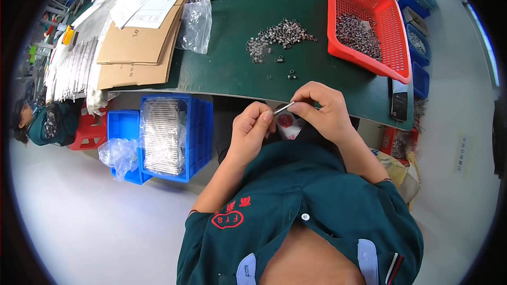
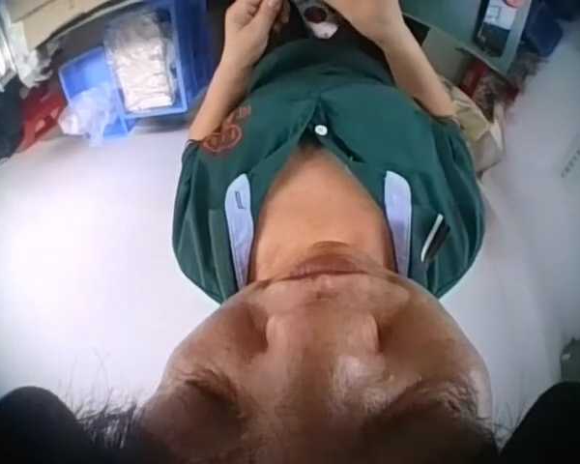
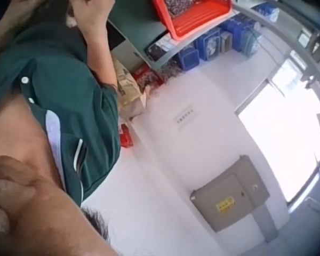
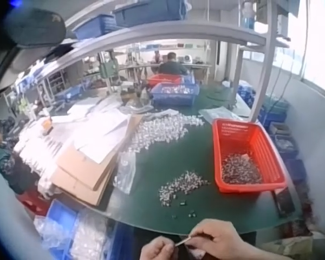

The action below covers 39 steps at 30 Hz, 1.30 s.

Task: Threading small metal components onto a thin metal rod at a workbench.

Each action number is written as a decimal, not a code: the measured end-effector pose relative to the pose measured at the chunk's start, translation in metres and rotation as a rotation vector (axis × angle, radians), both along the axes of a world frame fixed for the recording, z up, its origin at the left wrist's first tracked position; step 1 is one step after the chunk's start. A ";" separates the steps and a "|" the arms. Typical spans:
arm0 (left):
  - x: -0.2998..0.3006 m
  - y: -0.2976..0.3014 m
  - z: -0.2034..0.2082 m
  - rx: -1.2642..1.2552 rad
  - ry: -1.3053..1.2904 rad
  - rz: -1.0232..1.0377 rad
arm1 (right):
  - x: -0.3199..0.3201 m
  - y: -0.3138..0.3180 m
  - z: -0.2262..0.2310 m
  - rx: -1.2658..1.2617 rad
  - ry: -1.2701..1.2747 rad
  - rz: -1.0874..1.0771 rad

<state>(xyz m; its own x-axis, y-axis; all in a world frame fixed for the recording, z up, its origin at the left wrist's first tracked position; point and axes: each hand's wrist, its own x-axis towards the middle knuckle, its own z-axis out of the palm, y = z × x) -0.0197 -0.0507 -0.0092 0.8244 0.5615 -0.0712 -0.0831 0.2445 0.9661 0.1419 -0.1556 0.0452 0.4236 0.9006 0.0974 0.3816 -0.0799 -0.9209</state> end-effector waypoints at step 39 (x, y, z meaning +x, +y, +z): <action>-0.003 -0.011 -0.018 -0.378 -0.092 -0.009 | 0.021 0.000 -0.026 0.013 -0.326 -0.230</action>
<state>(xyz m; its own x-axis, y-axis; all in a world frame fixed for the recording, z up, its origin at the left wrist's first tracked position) -0.0230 -0.0615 -0.0275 0.8415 0.5030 -0.1972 -0.1615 0.5826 0.7966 0.1627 -0.1559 0.0190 0.5594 0.7835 0.2705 0.6274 -0.1869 -0.7559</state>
